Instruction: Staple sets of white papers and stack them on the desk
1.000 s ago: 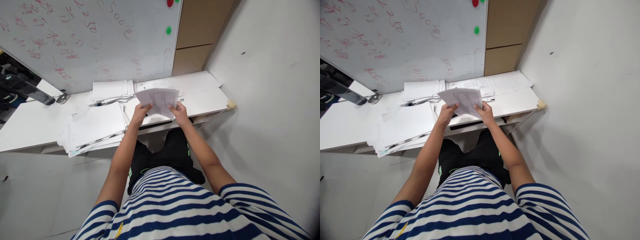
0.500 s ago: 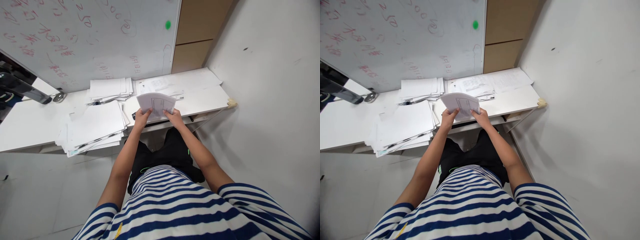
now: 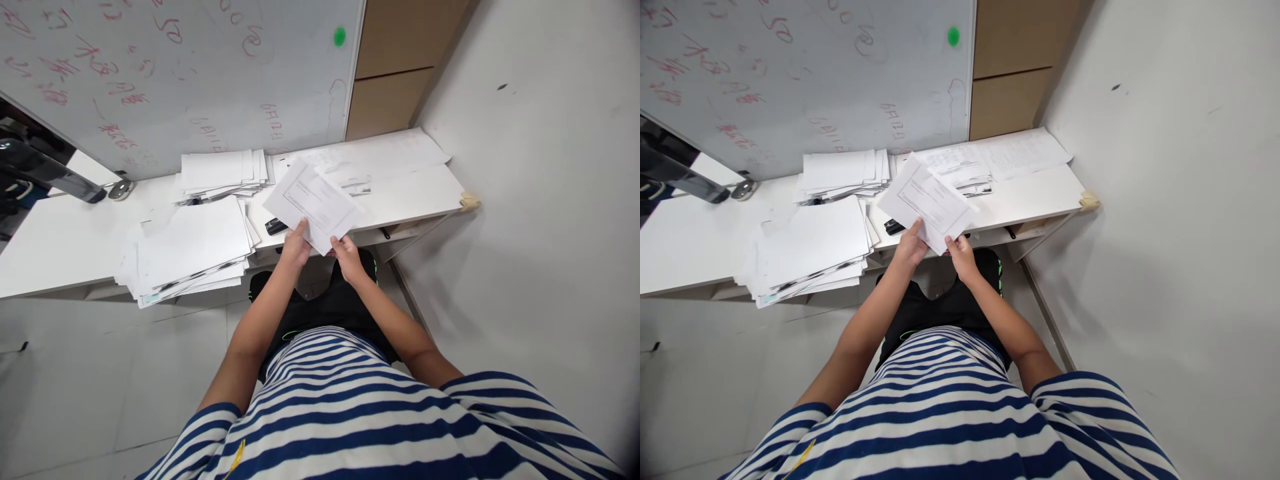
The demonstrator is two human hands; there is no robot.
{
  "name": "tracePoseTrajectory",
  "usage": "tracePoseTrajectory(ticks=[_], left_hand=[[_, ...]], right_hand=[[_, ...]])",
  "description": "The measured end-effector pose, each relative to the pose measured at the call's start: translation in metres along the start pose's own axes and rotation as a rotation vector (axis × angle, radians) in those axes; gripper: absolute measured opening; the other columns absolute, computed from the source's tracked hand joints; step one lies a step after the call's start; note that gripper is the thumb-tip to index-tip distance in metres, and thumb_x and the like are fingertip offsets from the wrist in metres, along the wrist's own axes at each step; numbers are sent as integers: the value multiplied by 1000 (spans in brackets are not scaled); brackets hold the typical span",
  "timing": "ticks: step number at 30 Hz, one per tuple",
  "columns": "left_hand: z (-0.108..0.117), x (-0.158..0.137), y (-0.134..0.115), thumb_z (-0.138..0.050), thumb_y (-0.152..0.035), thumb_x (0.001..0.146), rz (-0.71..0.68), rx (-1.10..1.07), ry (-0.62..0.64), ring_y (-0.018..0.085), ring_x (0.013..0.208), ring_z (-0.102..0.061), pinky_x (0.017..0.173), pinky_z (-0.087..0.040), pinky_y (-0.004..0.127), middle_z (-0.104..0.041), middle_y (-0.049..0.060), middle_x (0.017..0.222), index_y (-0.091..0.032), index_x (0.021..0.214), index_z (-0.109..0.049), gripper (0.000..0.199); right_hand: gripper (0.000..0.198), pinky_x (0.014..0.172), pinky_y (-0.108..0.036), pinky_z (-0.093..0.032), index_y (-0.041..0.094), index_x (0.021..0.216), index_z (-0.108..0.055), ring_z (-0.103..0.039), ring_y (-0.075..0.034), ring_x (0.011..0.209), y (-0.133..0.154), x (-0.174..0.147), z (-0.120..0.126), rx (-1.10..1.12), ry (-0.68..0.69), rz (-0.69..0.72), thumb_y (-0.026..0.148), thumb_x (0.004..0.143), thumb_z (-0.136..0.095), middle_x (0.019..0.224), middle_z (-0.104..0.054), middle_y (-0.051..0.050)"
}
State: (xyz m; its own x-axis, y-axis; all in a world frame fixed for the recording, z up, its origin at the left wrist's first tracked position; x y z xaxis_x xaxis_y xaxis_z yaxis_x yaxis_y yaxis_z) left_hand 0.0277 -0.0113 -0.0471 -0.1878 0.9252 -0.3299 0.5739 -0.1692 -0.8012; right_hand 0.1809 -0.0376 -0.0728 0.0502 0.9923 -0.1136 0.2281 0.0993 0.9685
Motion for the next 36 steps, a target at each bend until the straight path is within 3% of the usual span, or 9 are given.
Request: tracePoseTrajectory(ticks=[4, 8, 11, 13, 15, 19, 27, 32, 36], left_hand=[[4, -8, 9, -73, -45, 82, -47, 201, -23, 21, 102, -69, 87, -57, 38, -69, 11, 123, -20, 118, -60, 46], [21, -15, -56, -64, -49, 88, -497, 692, -155, 24, 113, -62, 94, -52, 39, -56, 16, 138, -21, 140, -47, 61], [16, -8, -88, -66, -47, 86, -751, 1191, -117, 35, 137, -44, 111, -38, 47, -49, 18, 146, -20, 141, -48, 64], [22, 10, -89, -65, -47, 87, -737, 1461, -106, 38, 140, -40, 112, -35, 51, -54, 19, 139, -19, 136, -52, 58], [30, 27, -82, -58, -46, 91, -671, 1629, -66, 36, 128, -51, 106, -40, 49, -62, 18, 125, -19, 128, -57, 45], [34, 35, -78, -53, -44, 95, -726, 1708, 0, 32, 113, -59, 102, -43, 45, -65, 15, 115, -20, 120, -58, 35], [31, 30, -76, -55, -44, 93, -793, 1705, 130, 31, 118, -57, 105, -41, 45, -64, 13, 121, -23, 118, -57, 33], [31, 30, -73, -55, -45, 93, -750, 1717, 163, 31, 131, -51, 111, -36, 46, -63, 14, 128, -22, 121, -57, 37], [28, 28, -77, -56, -49, 91, -624, 1726, 213, 32, 129, -53, 118, -26, 52, -64, 11, 129, -25, 122, -59, 40]], right_hand=[[41, 87, -37, -55, 21, 102, -64, -68, -23, 99, 2, -8, 34, -12, -213, 60, 54, 78, -64, 105, -75, -7], [29, 54, -28, -47, 19, 86, -64, -58, -15, 59, -10, -11, 83, 34, -338, -86, 43, 69, -66, 76, -73, -1], [25, 46, -24, -37, 19, 81, -64, -49, -11, 51, -7, -16, 107, 56, -334, -119, 37, 64, -67, 64, -67, 2], [25, 45, -23, -36, 18, 81, -66, -48, -11, 53, -1, -18, 115, 60, -313, -116, 35, 63, -68, 67, -67, 2], [25, 45, -23, -34, 17, 81, -67, -47, -10, 54, 3, -18, 116, 54, -278, -123, 34, 63, -69, 70, -68, 1], [26, 46, -23, -34, 17, 80, -68, -48, -10, 56, 2, -16, 106, 42, -162, -164, 35, 63, -72, 72, -68, -1], [26, 46, -23, -33, 17, 80, -69, -48, -10, 56, -4, -16, 84, 23, 1, -223, 37, 64, -74, 68, -67, 0], [31, 47, -23, -32, 16, 85, -70, -49, -10, 56, -3, -15, 77, 1, 44, -247, 39, 64, -74, 71, -69, -1], [29, 47, -23, -33, 17, 81, -70, -49, -10, 53, -4, -13, 79, -12, 33, -262, 40, 63, -75, 68, -68, 0]])
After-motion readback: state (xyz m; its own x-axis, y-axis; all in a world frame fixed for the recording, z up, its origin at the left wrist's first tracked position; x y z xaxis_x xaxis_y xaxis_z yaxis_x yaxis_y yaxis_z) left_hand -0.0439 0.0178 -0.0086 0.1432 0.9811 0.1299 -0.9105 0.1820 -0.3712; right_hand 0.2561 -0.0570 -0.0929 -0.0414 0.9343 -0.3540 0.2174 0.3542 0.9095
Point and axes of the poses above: each hand's wrist, its own x-axis towards the middle knuckle, its own z-axis out of the back of the hand, y = z × x, the point moved 10 cm from there along x, towards the middle knuckle
